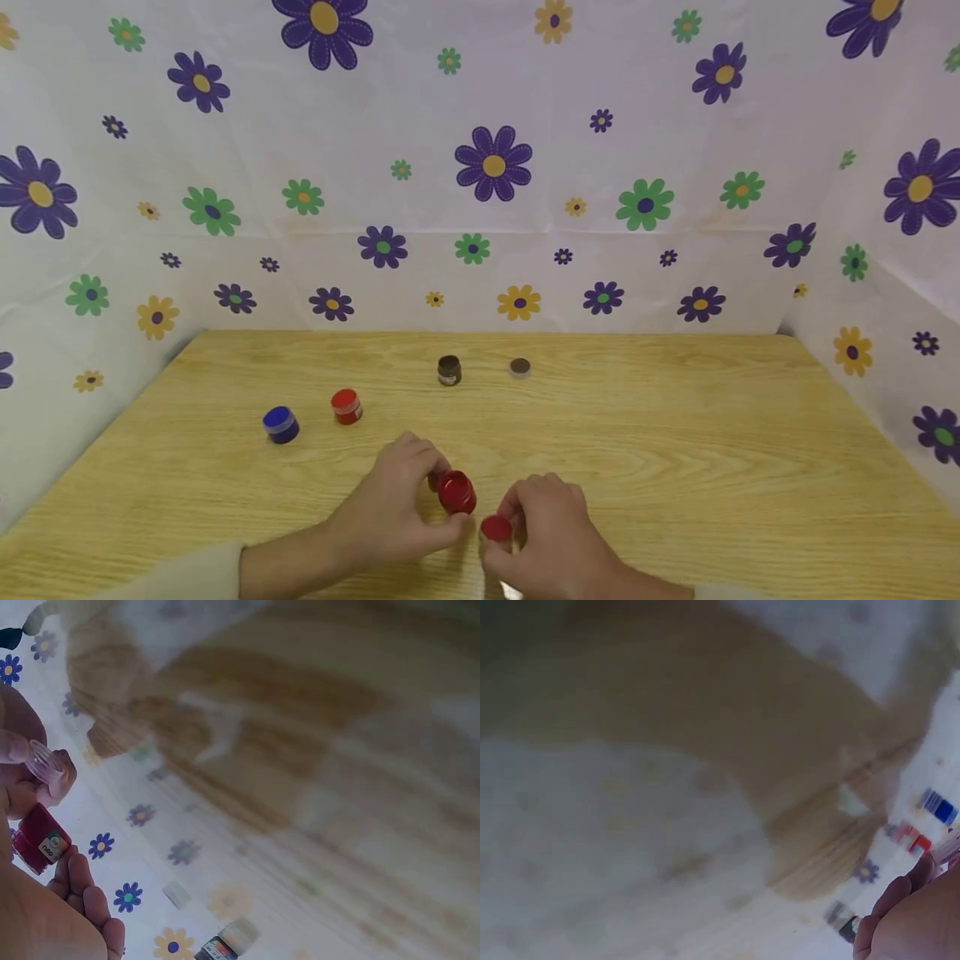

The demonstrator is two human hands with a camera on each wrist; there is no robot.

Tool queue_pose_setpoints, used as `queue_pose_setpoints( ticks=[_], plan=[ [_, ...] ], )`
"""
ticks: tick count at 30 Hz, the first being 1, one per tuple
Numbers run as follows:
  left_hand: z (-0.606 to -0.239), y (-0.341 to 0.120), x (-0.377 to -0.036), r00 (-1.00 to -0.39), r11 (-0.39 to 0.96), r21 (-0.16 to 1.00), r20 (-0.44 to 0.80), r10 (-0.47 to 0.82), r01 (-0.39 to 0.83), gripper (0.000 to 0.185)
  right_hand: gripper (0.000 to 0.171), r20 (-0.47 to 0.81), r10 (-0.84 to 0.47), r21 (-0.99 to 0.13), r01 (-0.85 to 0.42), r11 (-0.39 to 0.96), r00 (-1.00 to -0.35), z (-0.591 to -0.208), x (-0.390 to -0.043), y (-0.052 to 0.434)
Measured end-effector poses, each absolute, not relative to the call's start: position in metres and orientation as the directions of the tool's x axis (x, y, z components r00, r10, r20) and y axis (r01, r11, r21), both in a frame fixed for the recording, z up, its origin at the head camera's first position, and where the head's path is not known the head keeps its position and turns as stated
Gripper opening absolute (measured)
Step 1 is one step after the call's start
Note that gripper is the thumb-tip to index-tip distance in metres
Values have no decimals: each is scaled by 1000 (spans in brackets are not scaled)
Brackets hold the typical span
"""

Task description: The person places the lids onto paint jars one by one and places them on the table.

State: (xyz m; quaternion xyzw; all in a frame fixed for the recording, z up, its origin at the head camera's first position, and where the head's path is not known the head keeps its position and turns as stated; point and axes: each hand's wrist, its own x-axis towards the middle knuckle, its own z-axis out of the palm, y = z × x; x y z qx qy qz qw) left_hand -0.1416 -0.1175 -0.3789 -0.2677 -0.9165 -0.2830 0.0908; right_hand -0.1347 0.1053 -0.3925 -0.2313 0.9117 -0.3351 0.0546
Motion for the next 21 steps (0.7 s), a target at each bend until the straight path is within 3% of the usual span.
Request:
queue_pose_setpoints(
  ticks=[3, 6, 12, 16, 21],
  plan=[
    [-380, -117, -143, -847, 710, 463, 311, 431, 531, 20, 18, 97, -478, -561, -444, 698, -873, -392, -133, 103],
    [-382, -119, -147, -845, 732, 424, 310, 436, 533, 22, 22, 225, -508, -414, -554, 722, -831, -393, -134, 104],
    [-388, -122, -155, -777, 752, 243, 359, 516, 612, 26, 24, 536, -564, -112, -715, 690, -628, -399, -142, 107],
    [-392, -122, -157, -699, 719, 135, 408, 587, 682, 27, 27, 598, -600, -53, -773, 632, -532, -398, -145, 106],
    [-394, -120, -159, -688, 701, 141, 396, 608, 699, 28, 29, 647, -615, -5, -808, 589, -451, -396, -152, 103]
  ],
)
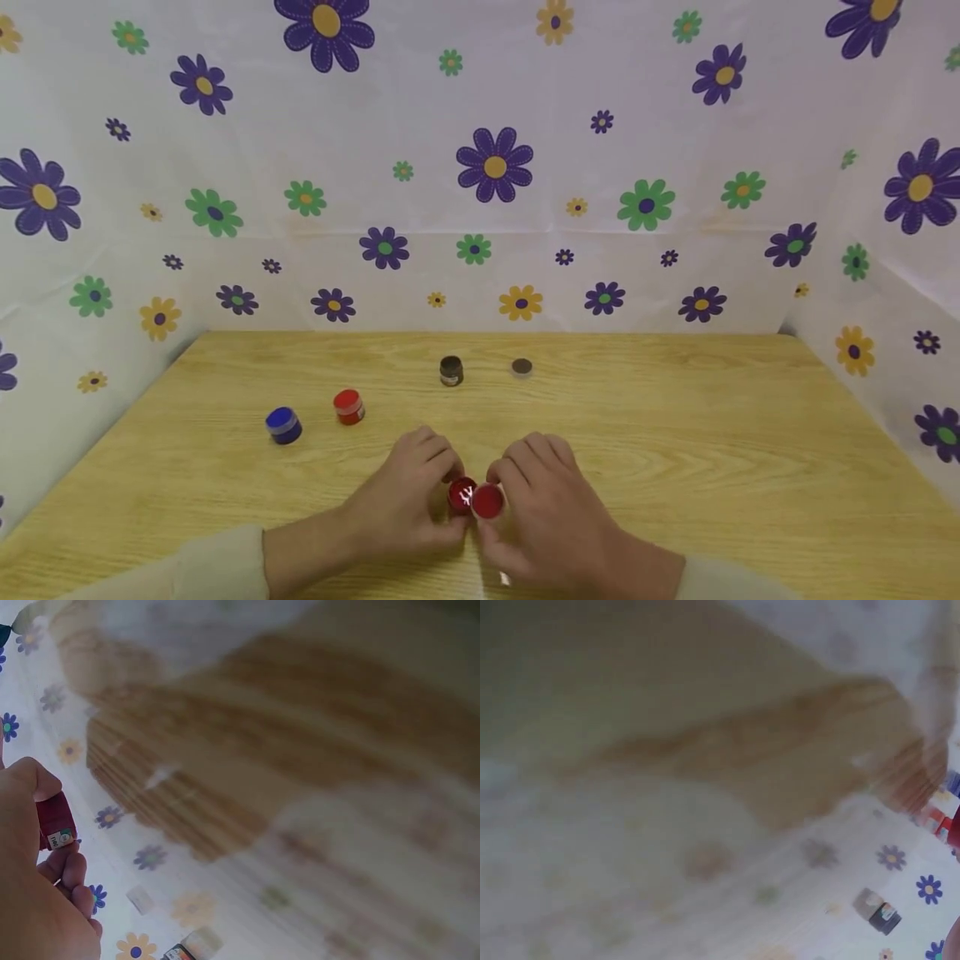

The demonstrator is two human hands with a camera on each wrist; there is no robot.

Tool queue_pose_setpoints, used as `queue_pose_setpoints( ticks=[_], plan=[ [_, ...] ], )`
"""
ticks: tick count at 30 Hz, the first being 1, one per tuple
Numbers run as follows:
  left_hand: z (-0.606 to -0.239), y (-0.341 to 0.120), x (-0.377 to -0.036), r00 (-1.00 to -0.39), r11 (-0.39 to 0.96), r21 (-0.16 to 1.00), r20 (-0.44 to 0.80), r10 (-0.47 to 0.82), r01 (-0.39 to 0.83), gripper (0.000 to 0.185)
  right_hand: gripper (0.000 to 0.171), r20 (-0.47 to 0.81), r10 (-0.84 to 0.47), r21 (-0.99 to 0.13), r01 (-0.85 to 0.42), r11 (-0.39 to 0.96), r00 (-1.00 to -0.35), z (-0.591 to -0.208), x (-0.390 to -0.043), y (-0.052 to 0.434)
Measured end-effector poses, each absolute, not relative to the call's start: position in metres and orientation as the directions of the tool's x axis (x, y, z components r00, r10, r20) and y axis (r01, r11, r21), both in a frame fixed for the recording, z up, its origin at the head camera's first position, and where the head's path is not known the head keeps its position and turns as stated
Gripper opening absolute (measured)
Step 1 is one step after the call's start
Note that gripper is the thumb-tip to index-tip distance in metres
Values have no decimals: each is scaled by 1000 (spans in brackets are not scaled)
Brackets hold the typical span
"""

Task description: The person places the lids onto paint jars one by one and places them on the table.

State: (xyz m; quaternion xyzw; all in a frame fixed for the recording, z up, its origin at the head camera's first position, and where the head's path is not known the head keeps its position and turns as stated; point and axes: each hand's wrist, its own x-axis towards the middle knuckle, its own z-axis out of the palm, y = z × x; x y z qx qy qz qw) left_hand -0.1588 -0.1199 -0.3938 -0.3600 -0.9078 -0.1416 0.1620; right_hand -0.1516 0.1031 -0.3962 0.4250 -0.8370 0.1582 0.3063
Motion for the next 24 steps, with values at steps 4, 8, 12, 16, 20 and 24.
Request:
queue_pose_setpoints(
  ticks=[4, 8, 12, 16, 20, 24],
  plan=[
    [-395, -121, -160, -666, 692, 121, 428, 611, 712, 29, 30, 662, -611, 9, -810, 586, -435, -397, -157, 100],
    [-396, -121, -162, -611, 671, 53, 472, 636, 739, 28, 28, 666, -620, 28, -817, 577, -415, -398, -160, 98],
    [-397, -119, -164, -587, 672, -2, 483, 650, 741, 27, 26, 677, -629, 65, -819, 569, -383, -399, -162, 98],
    [-399, -118, -164, -569, 670, -41, 490, 660, 741, 26, 34, 691, -628, 88, -820, 565, -358, -399, -164, 97],
    [-399, -117, -163, -572, 664, -44, 470, 673, 746, 25, 36, 699, -620, 74, -826, 559, -357, -398, -164, 96],
    [-399, -117, -162, -595, 674, -26, 444, 670, 738, 25, 29, 682, -618, 38, -826, 563, -390, -398, -164, 96]
  ],
)
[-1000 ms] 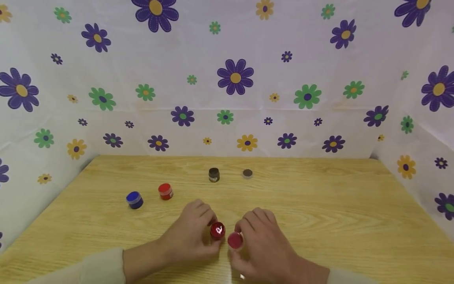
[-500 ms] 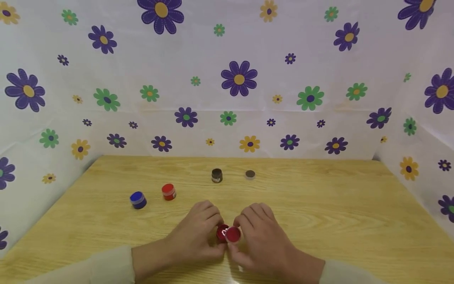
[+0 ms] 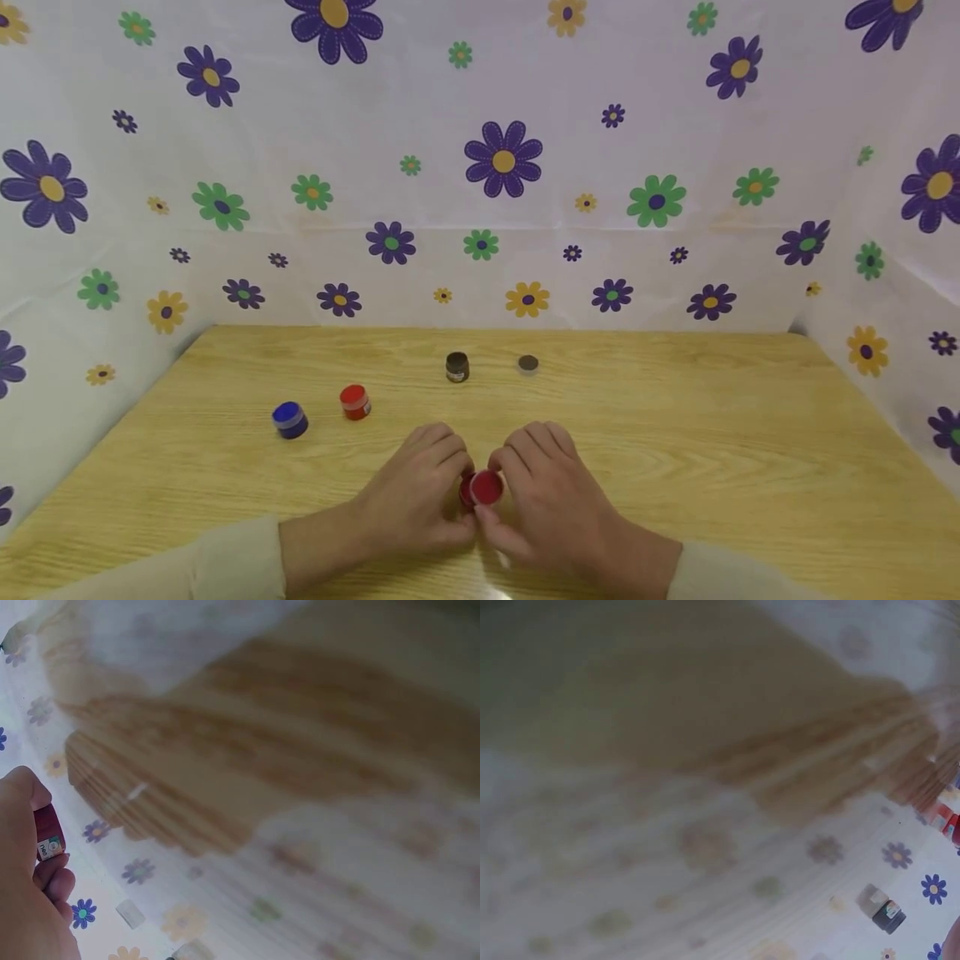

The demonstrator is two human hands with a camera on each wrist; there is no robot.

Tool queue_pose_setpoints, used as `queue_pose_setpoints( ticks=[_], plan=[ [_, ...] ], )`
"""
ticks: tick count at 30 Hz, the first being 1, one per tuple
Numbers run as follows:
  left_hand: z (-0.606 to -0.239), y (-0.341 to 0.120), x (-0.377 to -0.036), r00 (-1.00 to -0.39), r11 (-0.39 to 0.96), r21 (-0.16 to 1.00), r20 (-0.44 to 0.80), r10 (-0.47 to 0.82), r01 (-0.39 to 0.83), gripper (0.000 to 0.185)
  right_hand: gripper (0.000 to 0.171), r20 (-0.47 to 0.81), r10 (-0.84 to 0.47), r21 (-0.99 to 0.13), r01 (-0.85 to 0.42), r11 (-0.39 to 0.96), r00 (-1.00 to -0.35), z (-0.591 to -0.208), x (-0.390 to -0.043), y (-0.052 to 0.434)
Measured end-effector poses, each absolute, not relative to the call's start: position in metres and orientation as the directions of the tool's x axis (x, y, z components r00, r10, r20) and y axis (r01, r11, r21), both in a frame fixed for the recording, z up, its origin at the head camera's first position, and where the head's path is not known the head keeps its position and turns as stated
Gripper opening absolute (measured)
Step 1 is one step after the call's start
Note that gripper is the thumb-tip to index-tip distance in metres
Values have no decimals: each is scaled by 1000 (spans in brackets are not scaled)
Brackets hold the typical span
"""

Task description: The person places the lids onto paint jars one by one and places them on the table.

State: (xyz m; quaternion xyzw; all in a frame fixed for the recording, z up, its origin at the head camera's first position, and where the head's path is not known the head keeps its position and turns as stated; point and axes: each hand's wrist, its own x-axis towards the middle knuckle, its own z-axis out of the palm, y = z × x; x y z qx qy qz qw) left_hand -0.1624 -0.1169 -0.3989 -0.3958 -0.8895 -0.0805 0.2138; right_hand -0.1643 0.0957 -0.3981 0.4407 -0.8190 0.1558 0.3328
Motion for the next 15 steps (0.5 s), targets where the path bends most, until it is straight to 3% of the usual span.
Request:
queue_pose_setpoints(
  ticks=[5, 15],
  plan=[
    [-399, -117, -163, -589, 671, -35, 447, 673, 740, 24, 26, 662, -627, 14, -830, 557, -410, -399, -166, 96],
    [-399, -116, -161, -584, 666, -59, 429, 689, 743, 30, 29, 645, -662, 23, -856, 517, -383, -402, -166, 94]
  ],
)
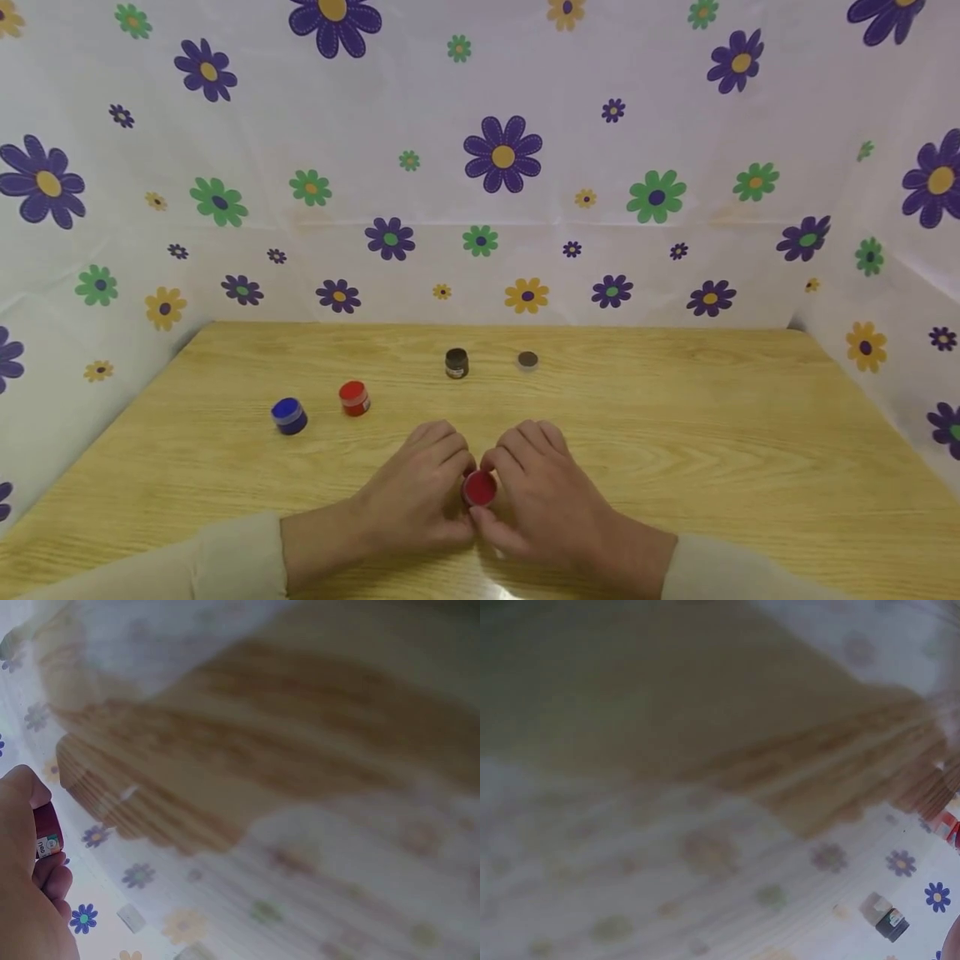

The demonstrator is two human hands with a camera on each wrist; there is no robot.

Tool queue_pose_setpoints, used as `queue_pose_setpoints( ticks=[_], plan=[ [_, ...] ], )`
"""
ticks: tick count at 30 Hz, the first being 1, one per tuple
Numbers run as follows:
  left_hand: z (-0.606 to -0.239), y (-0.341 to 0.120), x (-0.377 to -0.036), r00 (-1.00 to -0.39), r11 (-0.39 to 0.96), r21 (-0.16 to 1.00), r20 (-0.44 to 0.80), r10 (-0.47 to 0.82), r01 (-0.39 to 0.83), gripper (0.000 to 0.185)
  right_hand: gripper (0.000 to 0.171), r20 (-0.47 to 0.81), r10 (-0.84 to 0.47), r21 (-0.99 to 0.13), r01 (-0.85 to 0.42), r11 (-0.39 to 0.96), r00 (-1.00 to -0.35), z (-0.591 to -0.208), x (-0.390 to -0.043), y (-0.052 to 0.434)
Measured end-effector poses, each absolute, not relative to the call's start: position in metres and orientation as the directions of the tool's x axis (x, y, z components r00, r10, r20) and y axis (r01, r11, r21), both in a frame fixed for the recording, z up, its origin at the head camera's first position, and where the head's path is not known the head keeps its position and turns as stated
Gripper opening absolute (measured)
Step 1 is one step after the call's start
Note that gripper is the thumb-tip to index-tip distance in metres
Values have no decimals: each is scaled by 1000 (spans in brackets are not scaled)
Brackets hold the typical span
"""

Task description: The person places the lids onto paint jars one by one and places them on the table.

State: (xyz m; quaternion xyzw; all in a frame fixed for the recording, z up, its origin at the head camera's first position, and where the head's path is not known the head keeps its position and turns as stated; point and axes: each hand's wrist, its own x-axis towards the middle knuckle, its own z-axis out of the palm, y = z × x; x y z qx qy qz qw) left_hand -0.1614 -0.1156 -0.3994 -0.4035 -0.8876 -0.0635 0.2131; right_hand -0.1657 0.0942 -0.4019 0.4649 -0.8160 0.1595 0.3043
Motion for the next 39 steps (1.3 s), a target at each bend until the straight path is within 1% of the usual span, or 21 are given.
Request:
queue_pose_setpoints(
  ticks=[7, 12, 18, 24, 30, 39],
  plan=[
    [-400, -115, -160, -563, 655, -81, 439, 700, 751, 30, 29, 630, -682, 33, -864, 502, -372, -402, -165, 93],
    [-400, -114, -159, -567, 654, -79, 427, 704, 752, 29, 27, 621, -693, 21, -876, 482, -366, -402, -163, 92],
    [-399, -113, -157, -568, 648, -64, 422, 707, 759, 30, 28, 608, -708, 10, -888, 459, -359, -401, -162, 93],
    [-399, -113, -157, -557, 637, -38, 446, 700, 770, 31, 31, 609, -715, 27, -892, 451, -343, -400, -163, 93],
    [-400, -112, -157, -553, 636, -21, 472, 687, 771, 30, 29, 613, -698, 24, -873, 486, -372, -400, -163, 94],
    [-400, -112, -156, -545, 628, -27, 466, 697, 778, 34, 36, 622, -662, 9, -842, 539, -418, -400, -163, 95]
  ],
)
